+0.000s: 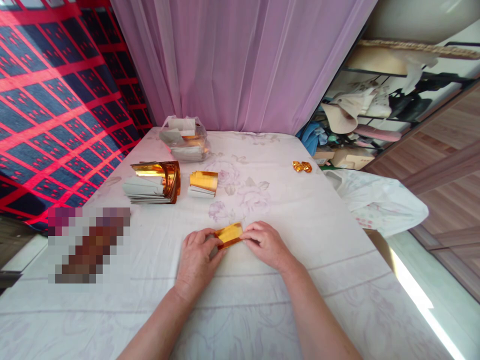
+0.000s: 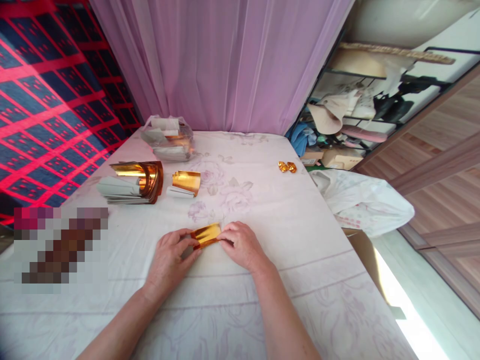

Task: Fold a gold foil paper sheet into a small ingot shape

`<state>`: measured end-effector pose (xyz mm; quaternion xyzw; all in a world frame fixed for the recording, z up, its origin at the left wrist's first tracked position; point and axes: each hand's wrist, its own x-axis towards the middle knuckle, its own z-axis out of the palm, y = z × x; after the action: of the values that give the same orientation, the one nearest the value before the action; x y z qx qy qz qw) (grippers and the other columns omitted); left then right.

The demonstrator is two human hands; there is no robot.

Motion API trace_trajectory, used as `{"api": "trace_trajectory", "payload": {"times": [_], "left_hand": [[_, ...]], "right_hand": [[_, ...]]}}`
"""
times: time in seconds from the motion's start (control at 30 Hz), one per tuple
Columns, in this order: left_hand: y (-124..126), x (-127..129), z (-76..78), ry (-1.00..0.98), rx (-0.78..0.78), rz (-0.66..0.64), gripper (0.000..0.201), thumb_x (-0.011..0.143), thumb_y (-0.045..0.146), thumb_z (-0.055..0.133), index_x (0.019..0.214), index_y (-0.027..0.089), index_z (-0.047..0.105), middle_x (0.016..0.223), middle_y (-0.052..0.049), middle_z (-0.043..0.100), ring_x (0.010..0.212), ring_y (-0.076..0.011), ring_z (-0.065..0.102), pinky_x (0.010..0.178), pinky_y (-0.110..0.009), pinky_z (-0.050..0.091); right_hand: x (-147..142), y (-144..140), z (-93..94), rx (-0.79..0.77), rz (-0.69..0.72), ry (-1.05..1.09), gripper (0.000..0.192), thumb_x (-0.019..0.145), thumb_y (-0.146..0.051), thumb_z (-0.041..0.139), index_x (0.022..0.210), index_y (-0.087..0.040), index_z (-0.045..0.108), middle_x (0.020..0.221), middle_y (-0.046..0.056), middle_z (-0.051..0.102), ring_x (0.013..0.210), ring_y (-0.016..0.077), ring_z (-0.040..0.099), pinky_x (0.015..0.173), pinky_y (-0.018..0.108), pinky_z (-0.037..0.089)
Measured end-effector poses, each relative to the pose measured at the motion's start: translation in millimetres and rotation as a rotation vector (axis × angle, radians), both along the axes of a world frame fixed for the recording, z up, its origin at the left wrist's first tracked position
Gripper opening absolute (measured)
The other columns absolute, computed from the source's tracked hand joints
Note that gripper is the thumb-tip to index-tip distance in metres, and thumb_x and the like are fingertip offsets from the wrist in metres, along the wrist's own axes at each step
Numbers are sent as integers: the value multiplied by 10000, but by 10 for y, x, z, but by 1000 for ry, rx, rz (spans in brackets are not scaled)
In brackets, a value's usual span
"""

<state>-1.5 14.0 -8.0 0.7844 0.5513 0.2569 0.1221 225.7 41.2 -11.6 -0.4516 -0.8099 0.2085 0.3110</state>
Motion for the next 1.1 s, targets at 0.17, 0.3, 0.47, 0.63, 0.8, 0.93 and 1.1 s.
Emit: {"api": "trace_trajectory", "payload": {"times": [0.17, 0.3, 0.47, 0.63, 0.8, 0.93, 1.1], "left_hand": [[-2, 7, 9, -10, 1, 4, 106, 790, 286, 688, 891, 261, 706, 1095, -52, 646, 1004, -260, 589, 918, -463, 430], [-2, 5, 0, -14, 5, 17, 178, 771, 267, 704, 948, 248, 689, 1102, -60, 651, 1002, -262, 588, 914, -454, 430], [-2, 7, 1, -16, -8, 11, 71, 781, 218, 679, 848, 239, 671, 1086, -47, 649, 996, -252, 583, 908, -441, 417], [-8, 17, 41, -20, -2, 4, 80, 803, 166, 636, 850, 229, 629, 964, -21, 681, 919, -224, 592, 914, -434, 396], [-18, 22, 40, -29, 25, -6, 99, 836, 136, 570, 850, 233, 586, 848, 8, 694, 866, -208, 612, 982, -475, 338], [-17, 15, -7, -55, 36, -6, 121, 857, 134, 522, 871, 239, 581, 863, 12, 707, 852, -194, 626, 992, -480, 339], [1, -6, -83, -163, 77, 20, 230, 834, 140, 534, 1035, 248, 559, 922, -1, 708, 871, -195, 642, 988, -469, 380]], "right_hand": [[-31, -19, 38, 21, -10, -94, 171, 801, -148, 634, 855, -275, 735, 843, 31, 681, 823, 201, 606, 761, 351, 471], [-54, -30, 22, 17, -60, -139, 228, 791, -164, 659, 990, -260, 713, 941, 50, 677, 878, 214, 607, 804, 364, 475], [-46, -30, -6, 7, -42, -100, 143, 771, -126, 650, 853, -236, 688, 915, 31, 660, 862, 189, 607, 791, 336, 472], [-36, -23, -27, 7, -69, -9, 144, 758, -120, 634, 851, -230, 635, 961, 29, 647, 894, 180, 603, 810, 327, 469], [-49, -27, 2, -38, -114, 5, 156, 727, -100, 613, 795, -228, 557, 909, 16, 646, 864, 176, 601, 800, 315, 461], [-58, -40, 21, -140, -195, 28, 235, 700, -117, 632, 890, -225, 547, 842, -5, 655, 804, 168, 619, 774, 304, 466], [-60, -39, 12, -185, -175, 90, 420, 721, -104, 612, 1118, -226, 546, 831, -16, 694, 803, 160, 636, 811, 310, 471]]}}
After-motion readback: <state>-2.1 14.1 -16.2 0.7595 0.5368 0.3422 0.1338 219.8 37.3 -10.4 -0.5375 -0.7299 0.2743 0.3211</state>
